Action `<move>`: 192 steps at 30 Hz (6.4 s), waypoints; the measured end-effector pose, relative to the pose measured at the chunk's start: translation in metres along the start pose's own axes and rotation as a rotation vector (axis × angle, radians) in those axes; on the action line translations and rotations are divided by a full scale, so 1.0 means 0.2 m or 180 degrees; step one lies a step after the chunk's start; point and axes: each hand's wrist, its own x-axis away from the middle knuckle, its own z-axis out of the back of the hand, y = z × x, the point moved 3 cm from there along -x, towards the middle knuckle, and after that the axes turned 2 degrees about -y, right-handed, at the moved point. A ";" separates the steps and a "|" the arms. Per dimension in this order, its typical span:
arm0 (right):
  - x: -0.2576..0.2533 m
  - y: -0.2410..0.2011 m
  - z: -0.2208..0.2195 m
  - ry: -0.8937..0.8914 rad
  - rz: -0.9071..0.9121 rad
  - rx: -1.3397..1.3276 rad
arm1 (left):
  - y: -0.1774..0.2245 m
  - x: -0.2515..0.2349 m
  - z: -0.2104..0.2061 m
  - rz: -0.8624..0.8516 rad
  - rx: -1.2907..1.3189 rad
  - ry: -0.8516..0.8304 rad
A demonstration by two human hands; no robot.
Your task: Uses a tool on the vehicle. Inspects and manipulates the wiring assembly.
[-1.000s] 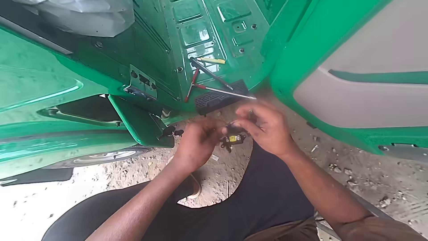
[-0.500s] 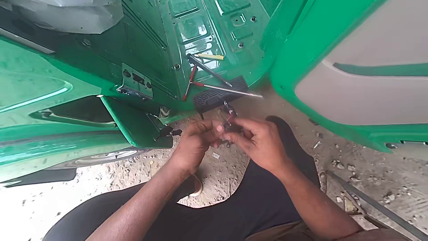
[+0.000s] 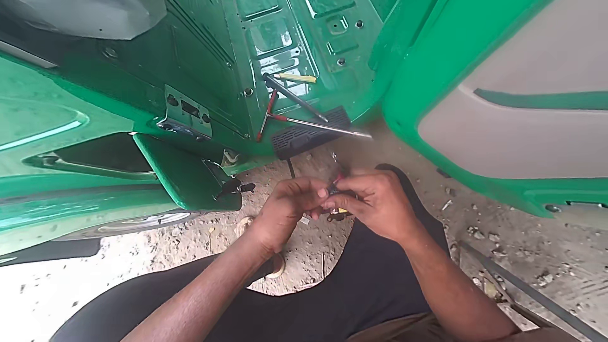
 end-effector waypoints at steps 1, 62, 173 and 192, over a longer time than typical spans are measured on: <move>0.00 0.00 0.00 0.0043 0.0087 -0.0096 | 0.00 0.00 0.00 -0.0003 -0.0048 -0.0014; 0.35 0.12 -0.30 0.0036 0.0456 -0.0244 | 0.23 0.13 0.25 -0.0991 -0.2836 0.1001; 0.16 0.03 -0.07 0.1265 0.1168 -0.0706 | 0.14 0.23 0.13 -0.1384 -0.3494 0.0466; 0.06 0.01 -0.13 0.0547 0.0714 -0.1889 | 0.13 0.23 0.15 -0.1413 -0.2850 0.0558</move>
